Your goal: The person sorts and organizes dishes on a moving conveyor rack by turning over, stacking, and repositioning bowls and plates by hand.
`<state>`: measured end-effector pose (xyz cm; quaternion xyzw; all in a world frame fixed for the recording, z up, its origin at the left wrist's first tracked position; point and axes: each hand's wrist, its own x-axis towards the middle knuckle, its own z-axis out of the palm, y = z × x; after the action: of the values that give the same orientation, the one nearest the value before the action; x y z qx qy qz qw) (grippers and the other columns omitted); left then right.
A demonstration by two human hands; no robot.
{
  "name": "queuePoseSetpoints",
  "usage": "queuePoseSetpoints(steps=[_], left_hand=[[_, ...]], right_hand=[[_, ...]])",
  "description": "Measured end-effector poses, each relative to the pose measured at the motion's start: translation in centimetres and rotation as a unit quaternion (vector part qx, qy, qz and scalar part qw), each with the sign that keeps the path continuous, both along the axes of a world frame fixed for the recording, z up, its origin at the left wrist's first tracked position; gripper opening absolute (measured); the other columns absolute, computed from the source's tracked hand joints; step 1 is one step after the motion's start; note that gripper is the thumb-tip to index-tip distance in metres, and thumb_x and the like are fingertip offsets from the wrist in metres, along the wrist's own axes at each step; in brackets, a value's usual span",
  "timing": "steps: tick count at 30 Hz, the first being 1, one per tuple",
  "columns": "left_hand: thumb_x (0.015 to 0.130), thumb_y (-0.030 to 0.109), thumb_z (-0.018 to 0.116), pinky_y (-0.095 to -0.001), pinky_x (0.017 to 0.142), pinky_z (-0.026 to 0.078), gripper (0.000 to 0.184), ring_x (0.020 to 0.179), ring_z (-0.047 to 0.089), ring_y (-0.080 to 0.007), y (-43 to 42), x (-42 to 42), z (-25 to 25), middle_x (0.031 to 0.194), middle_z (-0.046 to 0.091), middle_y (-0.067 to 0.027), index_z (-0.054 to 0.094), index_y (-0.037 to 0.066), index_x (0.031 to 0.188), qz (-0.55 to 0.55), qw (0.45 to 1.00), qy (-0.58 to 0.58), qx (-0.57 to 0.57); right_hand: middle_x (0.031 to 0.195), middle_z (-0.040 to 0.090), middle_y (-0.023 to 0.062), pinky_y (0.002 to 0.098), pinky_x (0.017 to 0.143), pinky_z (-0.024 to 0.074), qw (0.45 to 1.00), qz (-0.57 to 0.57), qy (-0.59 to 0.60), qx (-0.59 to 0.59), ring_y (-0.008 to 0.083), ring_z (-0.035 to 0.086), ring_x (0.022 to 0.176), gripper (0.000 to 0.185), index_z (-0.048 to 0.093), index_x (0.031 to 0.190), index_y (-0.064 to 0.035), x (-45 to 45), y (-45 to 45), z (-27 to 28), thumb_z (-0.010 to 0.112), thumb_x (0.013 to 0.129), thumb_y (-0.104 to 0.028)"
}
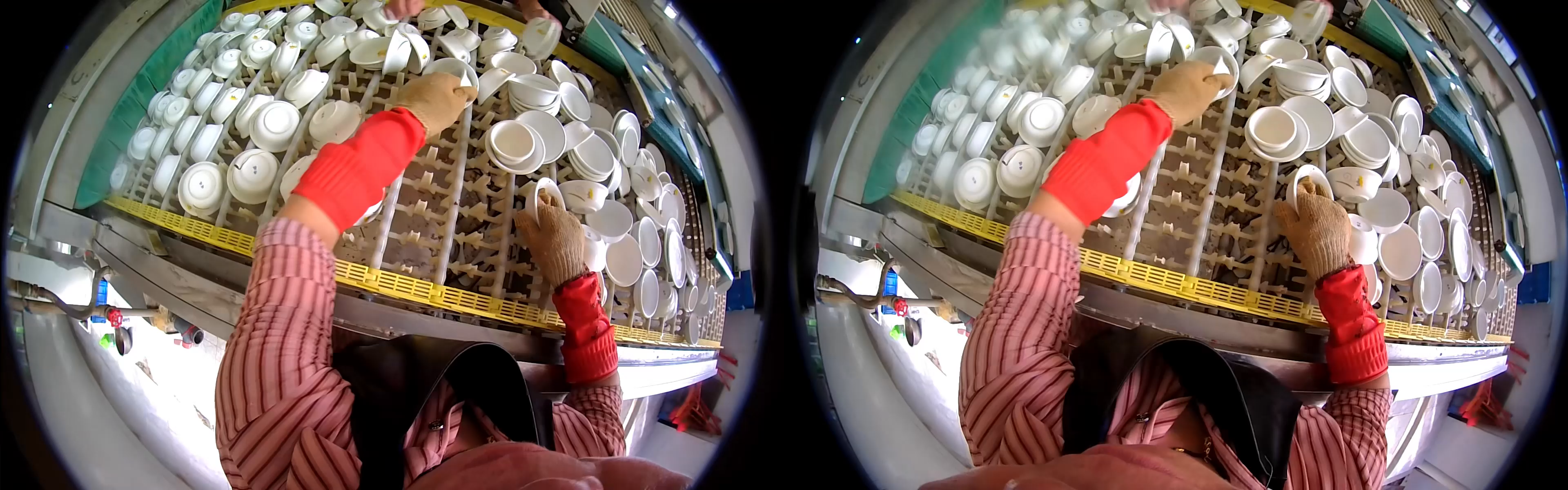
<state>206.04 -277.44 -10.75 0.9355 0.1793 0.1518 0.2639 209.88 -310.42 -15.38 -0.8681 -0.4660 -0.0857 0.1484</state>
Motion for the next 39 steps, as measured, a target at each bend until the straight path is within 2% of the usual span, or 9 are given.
queuePoseSetpoints(steps=[3, 9, 13, 19, 23, 27, 33, 36, 39], left_hand=[[0.108, 0.054, 0.060, -0.0416, 0.087, 0.061, 0.058, 0.090, 0.078, -0.0252, 0.1, -3.6, 0.5, 0.104, 0.083, -0.0118, 0.081, 0.002, 0.125, -0.003, 0.968, -0.062, -0.243], [0.107, 0.054, 0.061, -0.0363, 0.092, 0.057, 0.053, 0.099, 0.076, -0.0248, 4.3, -8.0, 1.8, 0.098, 0.080, -0.0142, 0.083, 0.006, 0.114, 0.069, 0.979, -0.064, -0.182], [0.105, 0.052, 0.068, -0.0475, 0.087, 0.057, 0.049, 0.091, 0.072, -0.0352, 5.9, -8.6, 1.5, 0.099, 0.078, -0.0174, 0.078, 0.004, 0.097, 0.190, 0.947, 0.063, 0.253], [0.100, 0.057, 0.075, -0.0445, 0.107, 0.050, 0.056, 0.111, 0.067, -0.0319, 1.4, -3.5, -0.9, 0.102, 0.074, -0.0083, 0.074, 0.007, 0.127, -0.030, 0.897, -0.043, 0.438], [0.104, 0.054, 0.070, -0.0434, 0.113, 0.047, 0.047, 0.122, 0.067, -0.0280, -0.7, 1.4, -3.0, 0.117, 0.079, -0.0056, 0.080, 0.014, 0.125, 0.017, 0.927, 0.067, 0.368], [0.111, 0.052, 0.056, -0.0503, 0.102, 0.057, 0.049, 0.115, 0.077, -0.0327, -0.9, 4.7, -4.0, 0.119, 0.083, -0.0144, 0.085, 0.013, 0.118, 0.091, 0.949, 0.137, 0.270], [0.109, 0.051, 0.050, -0.0496, 0.098, 0.056, 0.056, 0.108, 0.075, -0.0454, 1.8, 0.3, 0.1, 0.114, 0.080, -0.0247, 0.082, 0.005, 0.109, 0.163, 0.967, -0.147, -0.126], [0.106, 0.054, 0.052, -0.0492, 0.103, 0.053, 0.058, 0.117, 0.072, -0.0465, 6.3, -1.9, -0.7, 0.122, 0.078, -0.0277, 0.078, 0.002, 0.110, 0.148, 0.974, -0.172, 0.000], [0.110, 0.036, 0.050, -0.0508, 0.103, 0.053, 0.035, 0.125, 0.070, -0.0464, 9.2, -3.2, -1.1, 0.126, 0.076, -0.0291, 0.072, 0.012, 0.124, 0.185, 0.967, -0.165, 0.065]], right_hand=[[0.094, 0.076, 0.0236, 0.0548, 0.077, 0.0605, 1.000, -0.005, 0.002, -0.003, 0.0452, 0.075, 0.085, 0.035, 0.075, 0.109, 0.0000, -0.3, -0.2, -0.1, 0.076, 0.099, -0.034], [0.094, 0.075, 0.0242, 0.0555, 0.080, 0.0598, 1.000, -0.002, 0.010, 0.008, 0.0460, 0.075, 0.087, 0.034, 0.075, 0.108, -0.0003, -0.4, -0.1, 0.2, 0.076, 0.100, -0.033], [0.099, 0.077, 0.0247, 0.0544, 0.079, 0.0633, 0.999, -0.006, 0.035, -0.018, 0.0447, 0.077, 0.087, 0.044, 0.074, 0.110, 0.0016, -0.3, -0.2, 0.7, 0.074, 0.099, -0.041], [0.104, 0.077, 0.0266, 0.0555, 0.082, 0.0631, 1.000, -0.006, 0.020, -0.011, 0.0458, 0.077, 0.090, 0.046, 0.072, 0.116, 0.0031, -0.3, -0.3, 0.3, 0.074, 0.099, -0.040], [0.105, 0.077, 0.0265, 0.0558, 0.083, 0.0629, 0.999, 0.009, 0.034, -0.007, 0.0459, 0.077, 0.091, 0.046, 0.072, 0.116, 0.0031, -0.1, -0.5, 0.3, 0.073, 0.099, -0.040], [0.099, 0.076, 0.0252, 0.0549, 0.079, 0.0620, 0.999, 0.015, 0.030, -0.005, 0.0457, 0.076, 0.088, 0.040, 0.073, 0.112, 0.0016, -0.2, -0.7, 0.6, 0.076, 0.098, -0.035], [0.091, 0.074, 0.0238, 0.0542, 0.072, 0.0598, 0.998, 0.045, 0.007, 0.042, 0.0464, 0.074, 0.082, 0.034, 0.073, 0.105, 0.0006, -0.1, -0.9, 0.1, 0.080, 0.098, -0.032], [0.091, 0.074, 0.0241, 0.0543, 0.074, 0.0606, 0.999, 0.029, 0.028, 0.028, 0.0467, 0.074, 0.083, 0.035, 0.073, 0.106, 0.0004, 0.0, -0.9, 0.1, 0.078, 0.099, -0.034], [0.091, 0.075, 0.0248, 0.0553, 0.075, 0.0610, 0.999, 0.024, 0.039, 0.008, 0.0468, 0.075, 0.084, 0.037, 0.073, 0.110, 0.0001, 0.1, -1.0, 0.1, 0.078, 0.099, -0.035]])
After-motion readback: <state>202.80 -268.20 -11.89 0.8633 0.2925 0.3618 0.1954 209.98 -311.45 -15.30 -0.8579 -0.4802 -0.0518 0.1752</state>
